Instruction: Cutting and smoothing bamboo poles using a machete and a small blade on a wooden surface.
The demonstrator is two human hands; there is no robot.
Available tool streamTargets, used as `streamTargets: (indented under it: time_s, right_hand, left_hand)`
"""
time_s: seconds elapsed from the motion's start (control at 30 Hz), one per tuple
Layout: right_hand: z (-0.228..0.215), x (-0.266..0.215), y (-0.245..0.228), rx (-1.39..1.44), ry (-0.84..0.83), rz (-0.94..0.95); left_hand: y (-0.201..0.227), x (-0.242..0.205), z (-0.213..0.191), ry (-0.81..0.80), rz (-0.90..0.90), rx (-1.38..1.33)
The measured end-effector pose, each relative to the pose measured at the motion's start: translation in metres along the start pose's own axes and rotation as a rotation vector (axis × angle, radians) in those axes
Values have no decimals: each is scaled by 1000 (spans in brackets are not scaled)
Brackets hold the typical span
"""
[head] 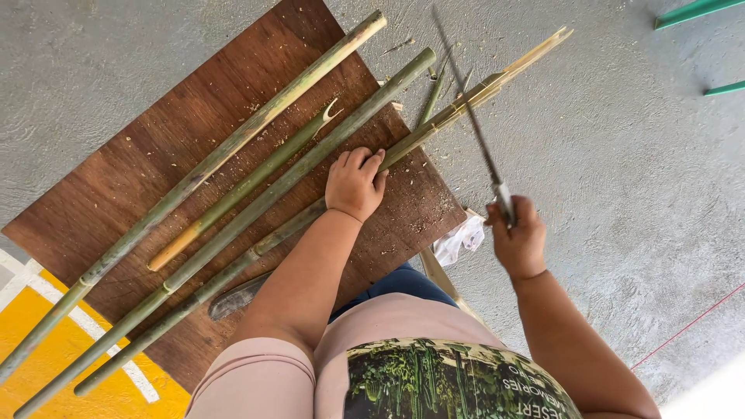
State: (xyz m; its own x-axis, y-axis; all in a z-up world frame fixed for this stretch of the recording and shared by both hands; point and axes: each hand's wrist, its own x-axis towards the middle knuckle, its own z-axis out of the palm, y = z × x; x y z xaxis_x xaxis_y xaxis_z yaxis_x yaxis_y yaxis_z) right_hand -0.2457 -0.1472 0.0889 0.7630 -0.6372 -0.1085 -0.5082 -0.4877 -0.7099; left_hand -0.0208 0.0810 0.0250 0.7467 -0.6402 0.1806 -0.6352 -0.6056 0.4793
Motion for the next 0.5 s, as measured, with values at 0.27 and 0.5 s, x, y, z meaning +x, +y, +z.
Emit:
streamTargets:
  time_s: [0.27, 0.5]
  right_hand:
    - [0, -50, 0, -7, -114, 78]
    - [1, -59, 34, -110, -66, -68]
  left_hand:
    - [-2, 3, -1, 26, 12, -43]
    - [-4, 3, -7, 9, 16, -126]
